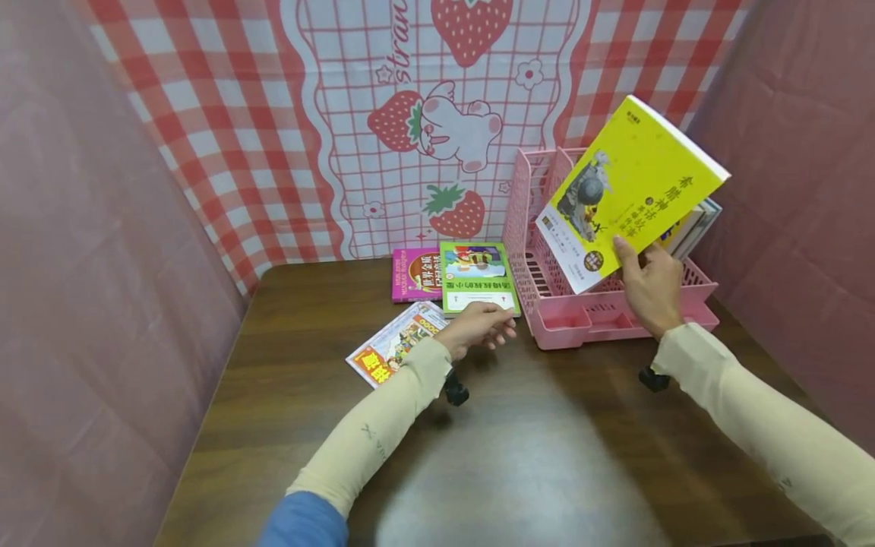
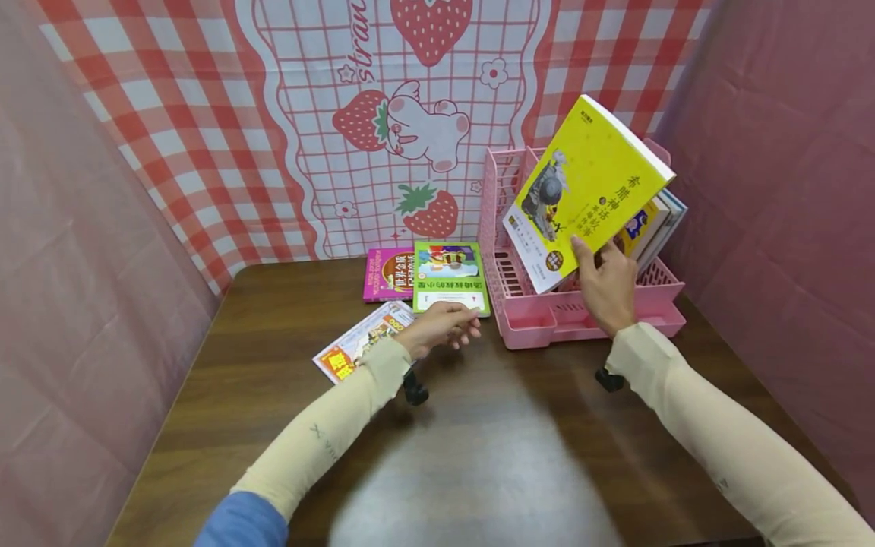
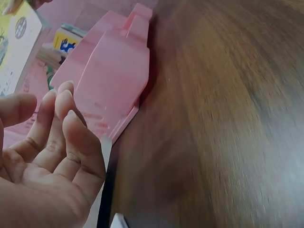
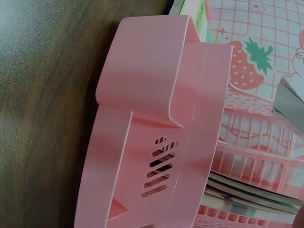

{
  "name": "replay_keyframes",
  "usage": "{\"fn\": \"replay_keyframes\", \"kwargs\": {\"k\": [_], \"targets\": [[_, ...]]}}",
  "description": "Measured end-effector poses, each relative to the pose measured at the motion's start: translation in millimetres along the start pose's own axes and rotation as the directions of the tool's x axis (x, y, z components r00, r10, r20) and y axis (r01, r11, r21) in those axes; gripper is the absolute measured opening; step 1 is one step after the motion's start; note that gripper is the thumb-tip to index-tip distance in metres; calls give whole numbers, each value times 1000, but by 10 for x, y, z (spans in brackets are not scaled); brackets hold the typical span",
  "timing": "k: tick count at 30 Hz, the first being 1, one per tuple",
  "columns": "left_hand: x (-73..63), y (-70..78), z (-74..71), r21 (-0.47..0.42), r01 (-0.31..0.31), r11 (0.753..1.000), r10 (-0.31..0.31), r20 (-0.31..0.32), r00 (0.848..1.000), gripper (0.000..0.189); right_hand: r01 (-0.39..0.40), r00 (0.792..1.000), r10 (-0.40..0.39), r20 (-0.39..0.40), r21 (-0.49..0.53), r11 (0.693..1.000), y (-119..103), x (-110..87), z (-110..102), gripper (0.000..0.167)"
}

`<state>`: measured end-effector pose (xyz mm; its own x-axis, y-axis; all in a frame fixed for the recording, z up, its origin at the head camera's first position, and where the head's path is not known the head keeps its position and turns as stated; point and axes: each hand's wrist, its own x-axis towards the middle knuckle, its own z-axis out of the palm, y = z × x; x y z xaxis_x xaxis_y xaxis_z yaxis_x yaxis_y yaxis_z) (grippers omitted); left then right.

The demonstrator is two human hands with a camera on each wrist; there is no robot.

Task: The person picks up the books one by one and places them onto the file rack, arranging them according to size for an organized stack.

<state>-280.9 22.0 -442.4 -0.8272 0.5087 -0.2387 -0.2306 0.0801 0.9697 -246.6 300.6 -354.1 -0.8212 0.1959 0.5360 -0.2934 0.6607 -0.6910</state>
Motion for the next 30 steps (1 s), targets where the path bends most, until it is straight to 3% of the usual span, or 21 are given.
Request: {"fn": "replay_keyframes", "kwargs": {"k": [6, 11, 22, 30], "targets": [[129, 69, 201, 57, -40, 998, 42, -40, 998, 42, 15, 999, -16, -43, -35, 999, 79, 27, 15, 54], [226, 111, 383, 53, -78, 996, 82, -69, 994, 48, -16, 999, 13, -39, -70, 997, 131, 36, 37, 56], [395, 77, 591, -1, -36, 999, 35, -194, 980, 52, -35, 999, 32, -32, -97, 995, 190, 60, 134, 56], [464, 127, 621, -32, -28, 999, 24, -118, 993, 45, -44, 998, 37, -60, -119, 992, 257, 60, 180, 55]]}}
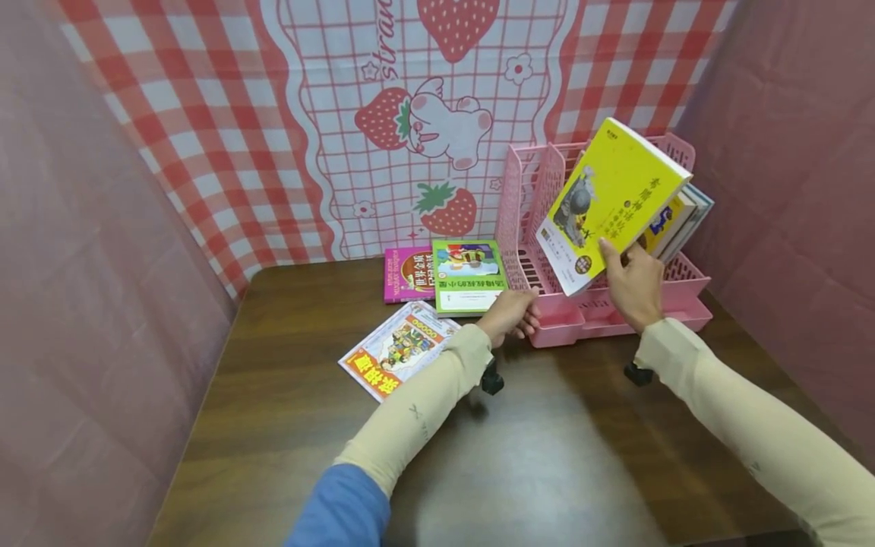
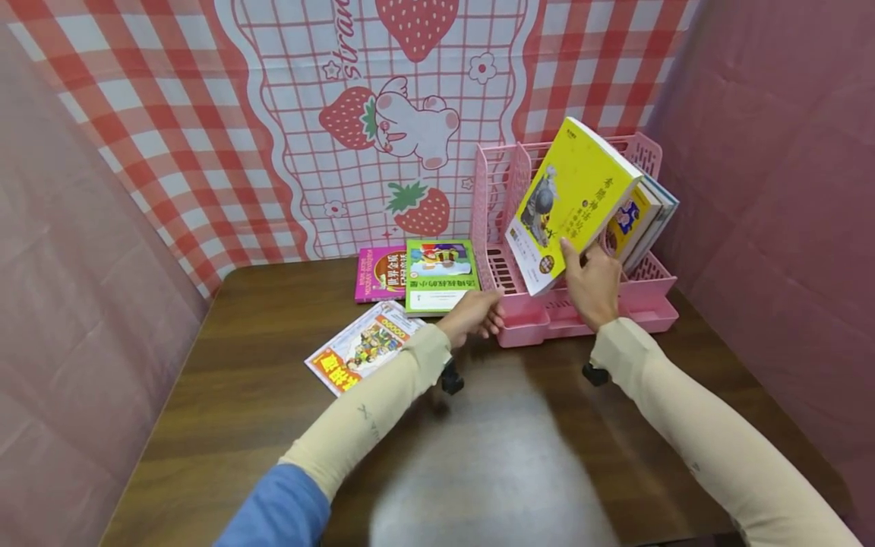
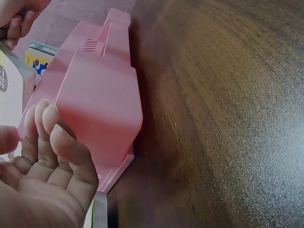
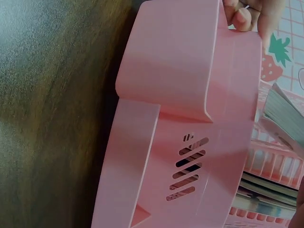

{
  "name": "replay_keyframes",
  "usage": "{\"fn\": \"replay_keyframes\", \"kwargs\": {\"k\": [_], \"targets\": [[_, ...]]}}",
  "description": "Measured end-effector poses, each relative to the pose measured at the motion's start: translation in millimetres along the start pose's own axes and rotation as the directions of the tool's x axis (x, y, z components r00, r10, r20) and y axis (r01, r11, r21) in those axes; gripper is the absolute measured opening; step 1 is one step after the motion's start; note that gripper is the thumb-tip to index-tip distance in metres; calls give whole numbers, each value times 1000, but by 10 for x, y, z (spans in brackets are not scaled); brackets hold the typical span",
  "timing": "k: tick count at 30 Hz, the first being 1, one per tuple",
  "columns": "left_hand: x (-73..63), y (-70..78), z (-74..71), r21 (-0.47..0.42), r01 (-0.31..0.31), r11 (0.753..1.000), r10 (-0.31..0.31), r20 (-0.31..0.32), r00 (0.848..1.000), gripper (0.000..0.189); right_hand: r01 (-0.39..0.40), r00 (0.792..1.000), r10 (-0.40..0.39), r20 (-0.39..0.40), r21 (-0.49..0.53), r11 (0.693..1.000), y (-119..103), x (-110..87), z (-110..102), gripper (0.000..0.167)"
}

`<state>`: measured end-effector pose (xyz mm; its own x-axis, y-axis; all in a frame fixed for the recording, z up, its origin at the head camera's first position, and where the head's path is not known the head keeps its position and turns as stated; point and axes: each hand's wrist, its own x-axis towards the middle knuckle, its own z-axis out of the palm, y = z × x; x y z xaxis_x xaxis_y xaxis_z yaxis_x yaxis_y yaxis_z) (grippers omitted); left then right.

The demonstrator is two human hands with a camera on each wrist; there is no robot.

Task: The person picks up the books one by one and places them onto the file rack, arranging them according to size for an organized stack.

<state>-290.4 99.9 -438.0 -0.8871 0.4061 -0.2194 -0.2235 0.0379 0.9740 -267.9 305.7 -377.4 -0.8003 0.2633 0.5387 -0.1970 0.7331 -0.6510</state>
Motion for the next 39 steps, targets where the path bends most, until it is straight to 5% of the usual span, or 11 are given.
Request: {"fn": "replay_keyframes", "kwargs": {"k": [12, 21, 28, 34, 39], "targets": [[14, 44, -97, 25, 38, 999, -39, 21, 999, 46, 72, 996, -69, 53, -61, 996, -94, 114, 232, 57], [-13, -16, -63, -18, 63, 998, -63, -38, 997, 46, 117, 992, -112, 58, -82, 990, -152, 191, 509, 51], [-53, 37, -63, -8, 78, 997, -78, -71, 994, 45, -39, 991, 52, 122, -108, 993, -205, 199, 722, 55], [-73, 44, -9, -18, 86, 996, -87, -57, 995, 45, -225, 941, 224, 255, -26, 974, -185, 201, 826, 51], [-65, 59, 20, -22, 108, 994, -110, -57, 992, 45, -240, 918, 262, 297, -109, 965, -197, 237, 846, 48]]}}
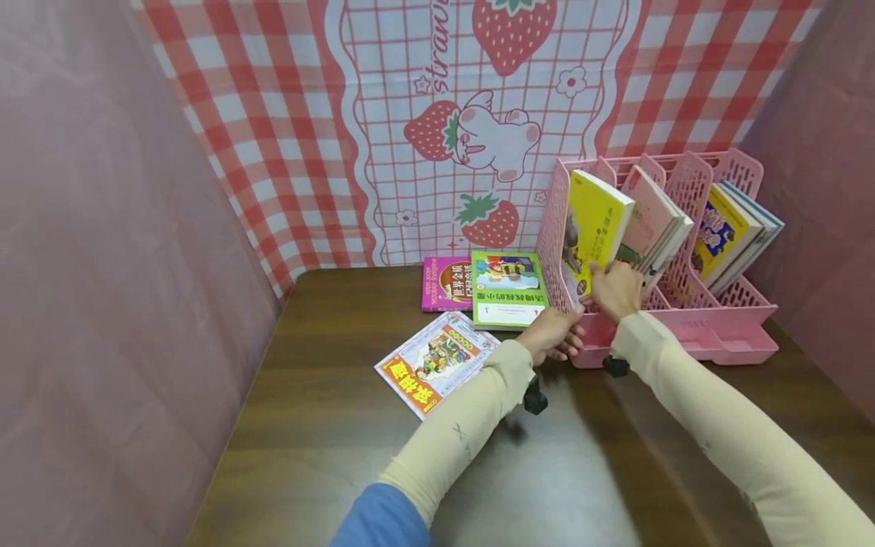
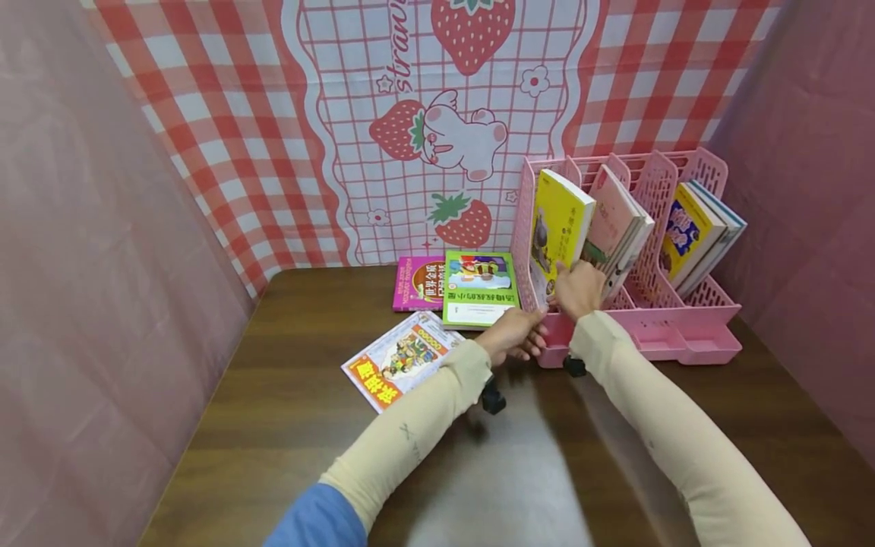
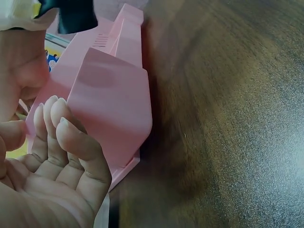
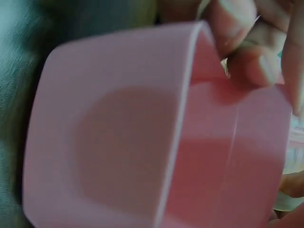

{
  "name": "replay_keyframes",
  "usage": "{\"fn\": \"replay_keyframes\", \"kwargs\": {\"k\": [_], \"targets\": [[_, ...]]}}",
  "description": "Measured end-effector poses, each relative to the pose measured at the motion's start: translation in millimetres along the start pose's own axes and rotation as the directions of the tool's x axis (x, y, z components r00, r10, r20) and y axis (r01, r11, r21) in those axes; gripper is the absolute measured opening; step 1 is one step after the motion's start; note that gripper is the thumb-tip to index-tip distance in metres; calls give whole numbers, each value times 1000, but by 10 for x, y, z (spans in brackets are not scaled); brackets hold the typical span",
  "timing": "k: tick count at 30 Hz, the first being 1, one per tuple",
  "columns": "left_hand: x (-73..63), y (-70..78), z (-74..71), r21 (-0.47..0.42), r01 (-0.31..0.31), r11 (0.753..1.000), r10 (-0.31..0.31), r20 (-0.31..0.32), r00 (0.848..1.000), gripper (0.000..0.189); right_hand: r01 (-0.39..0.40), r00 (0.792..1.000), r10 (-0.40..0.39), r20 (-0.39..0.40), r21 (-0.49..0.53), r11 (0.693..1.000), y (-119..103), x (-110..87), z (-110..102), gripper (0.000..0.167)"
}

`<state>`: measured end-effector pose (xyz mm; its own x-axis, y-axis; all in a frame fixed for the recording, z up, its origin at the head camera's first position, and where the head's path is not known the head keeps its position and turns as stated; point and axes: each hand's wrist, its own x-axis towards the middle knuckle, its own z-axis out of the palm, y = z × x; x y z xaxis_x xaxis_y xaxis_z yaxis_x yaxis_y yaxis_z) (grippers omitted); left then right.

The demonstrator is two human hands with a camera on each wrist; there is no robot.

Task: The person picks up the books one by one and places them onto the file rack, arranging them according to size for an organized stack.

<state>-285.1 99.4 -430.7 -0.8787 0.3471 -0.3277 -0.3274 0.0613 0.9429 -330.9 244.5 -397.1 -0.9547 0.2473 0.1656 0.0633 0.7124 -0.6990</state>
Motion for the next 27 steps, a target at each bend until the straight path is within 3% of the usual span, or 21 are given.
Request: {"fn": "replay_keyframes", "kwargs": {"k": [4, 10, 16, 19, 22, 27], "targets": [[0, -16, 23, -2, -2, 1000, 2, 1, 1000, 45, -12, 1000, 13, 19, -41, 999, -17, -19, 5, 47], [15, -11, 14, -1, -8, 1000, 8, 6, 1000, 48, 37, 999, -35, 25, -100, 994, -32, -41, 9, 41], [-16, 22, -33, 113, -26, 993, 32, -53, 998, 48, 18, 999, -14, 52, -76, 997, -21, -106, -41, 55], [-37, 40, -90, 186, -52, 981, 64, -61, 996, 49, 89, 996, -88, 15, -61, 994, -5, -159, -81, 50], [-60, 20, -201, 256, -82, 963, 93, -30, 995, 53, 162, 984, -167, -58, -72, 984, 3, -222, -112, 50], [-109, -47, -465, 349, -118, 930, 116, 26, 993, 60, 205, 965, -221, -138, -126, 971, -10, -319, -148, 47]]}}
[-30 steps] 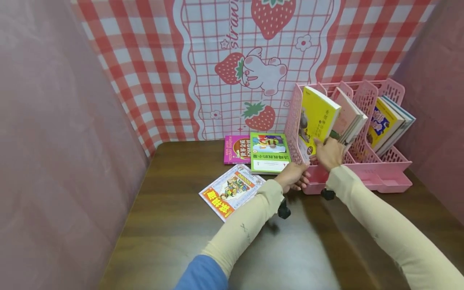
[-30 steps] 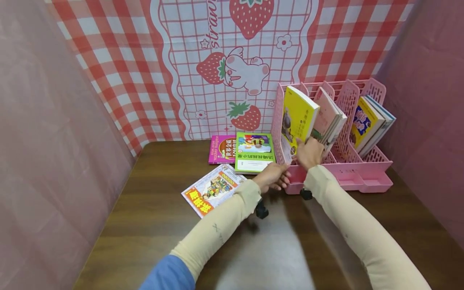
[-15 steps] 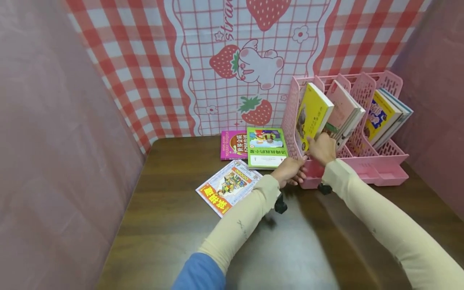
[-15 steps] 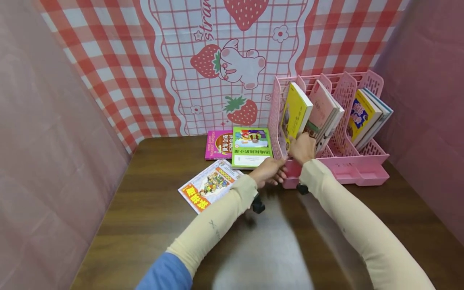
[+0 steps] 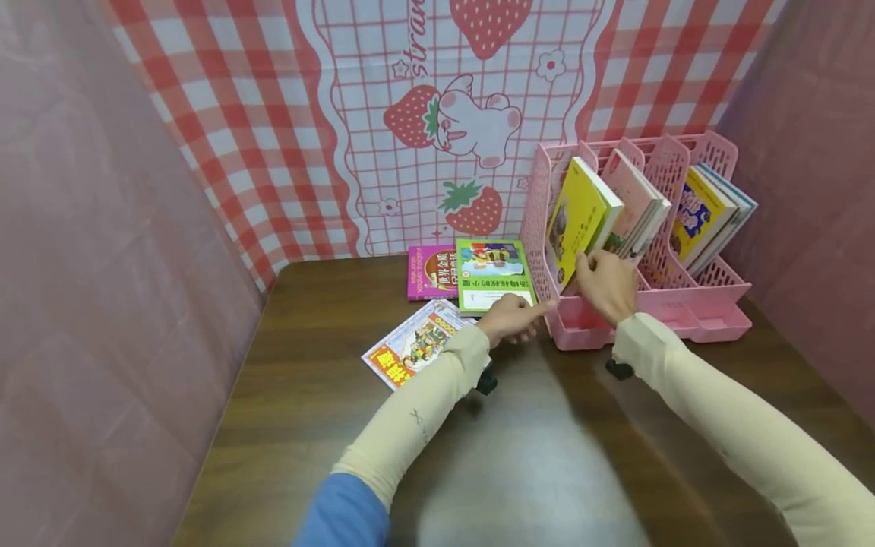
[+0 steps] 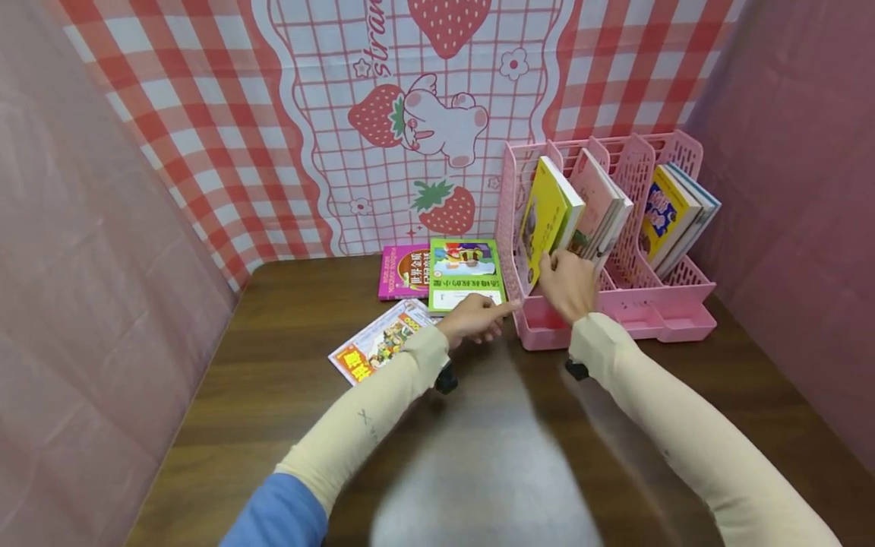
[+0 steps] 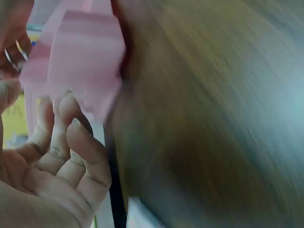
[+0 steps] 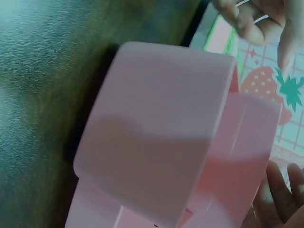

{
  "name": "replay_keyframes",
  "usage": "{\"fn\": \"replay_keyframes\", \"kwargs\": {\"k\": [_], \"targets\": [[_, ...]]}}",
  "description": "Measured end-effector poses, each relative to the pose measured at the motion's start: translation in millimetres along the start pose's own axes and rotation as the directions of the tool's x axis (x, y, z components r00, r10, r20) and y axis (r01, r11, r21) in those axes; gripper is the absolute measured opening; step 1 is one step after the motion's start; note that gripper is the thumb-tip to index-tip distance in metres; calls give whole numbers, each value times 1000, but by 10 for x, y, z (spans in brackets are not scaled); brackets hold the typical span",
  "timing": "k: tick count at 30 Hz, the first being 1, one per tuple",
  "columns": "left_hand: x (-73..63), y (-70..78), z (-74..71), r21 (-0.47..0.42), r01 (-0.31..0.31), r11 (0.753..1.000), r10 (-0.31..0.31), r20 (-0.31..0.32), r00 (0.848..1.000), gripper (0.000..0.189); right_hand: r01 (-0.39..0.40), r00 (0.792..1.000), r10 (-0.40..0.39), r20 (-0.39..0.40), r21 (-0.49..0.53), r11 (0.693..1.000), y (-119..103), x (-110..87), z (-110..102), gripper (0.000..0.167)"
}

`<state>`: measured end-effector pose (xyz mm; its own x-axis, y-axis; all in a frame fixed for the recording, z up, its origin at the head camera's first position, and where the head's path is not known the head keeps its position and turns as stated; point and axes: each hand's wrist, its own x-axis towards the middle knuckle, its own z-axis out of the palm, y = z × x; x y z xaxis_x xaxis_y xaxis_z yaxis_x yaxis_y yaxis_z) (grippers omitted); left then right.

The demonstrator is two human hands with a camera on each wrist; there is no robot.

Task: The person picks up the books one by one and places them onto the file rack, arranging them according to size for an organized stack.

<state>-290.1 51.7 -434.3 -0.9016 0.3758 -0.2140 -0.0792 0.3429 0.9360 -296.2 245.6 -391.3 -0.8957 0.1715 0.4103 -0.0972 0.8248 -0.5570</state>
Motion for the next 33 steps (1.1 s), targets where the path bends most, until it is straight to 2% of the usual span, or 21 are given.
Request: {"fn": "replay_keyframes", "kwargs": {"k": [4, 8, 13, 18, 23, 26, 29, 31, 33], "targets": [[-74, -109, -281, 109, -23, 994, 23, 3, 1000, 58, 36, 999, -36, -9, -3, 999, -25, -55, 49, 44], [-111, -149, -579, 237, -33, 971, 40, -23, 999, 56, 133, 991, -134, 32, 13, 991, -58, -60, 66, 35], [-194, -197, -974, 317, -20, 948, 38, -52, 998, 51, 263, 949, -269, 163, 54, 963, -119, -84, 131, 23], [-314, -260, -1344, 331, 7, 944, 24, -90, 996, 48, 369, 907, -384, 176, 112, 923, -208, -131, 198, 18], [-398, -441, -1617, 419, 92, 903, -11, -192, 981, 47, 436, 869, -458, 189, 148, 888, -287, -180, 292, 15], [-474, -552, -1731, 471, 153, 869, -41, -239, 970, 47, 469, 848, -495, 192, 165, 868, -320, -233, 353, 12], [-577, -629, -1812, 537, 189, 822, -60, -249, 967, 50, 482, 831, -514, 212, 186, 856, -344, -286, 408, 11], [-644, -667, -1848, 603, 194, 774, -64, -231, 971, 56, 478, 825, -515, 233, 199, 856, -352, -315, 441, 11], [-703, -707, -1873, 686, 204, 699, -78, -210, 974, 62, 478, 817, -519, 251, 211, 853, -363, -335, 472, 10]]}}
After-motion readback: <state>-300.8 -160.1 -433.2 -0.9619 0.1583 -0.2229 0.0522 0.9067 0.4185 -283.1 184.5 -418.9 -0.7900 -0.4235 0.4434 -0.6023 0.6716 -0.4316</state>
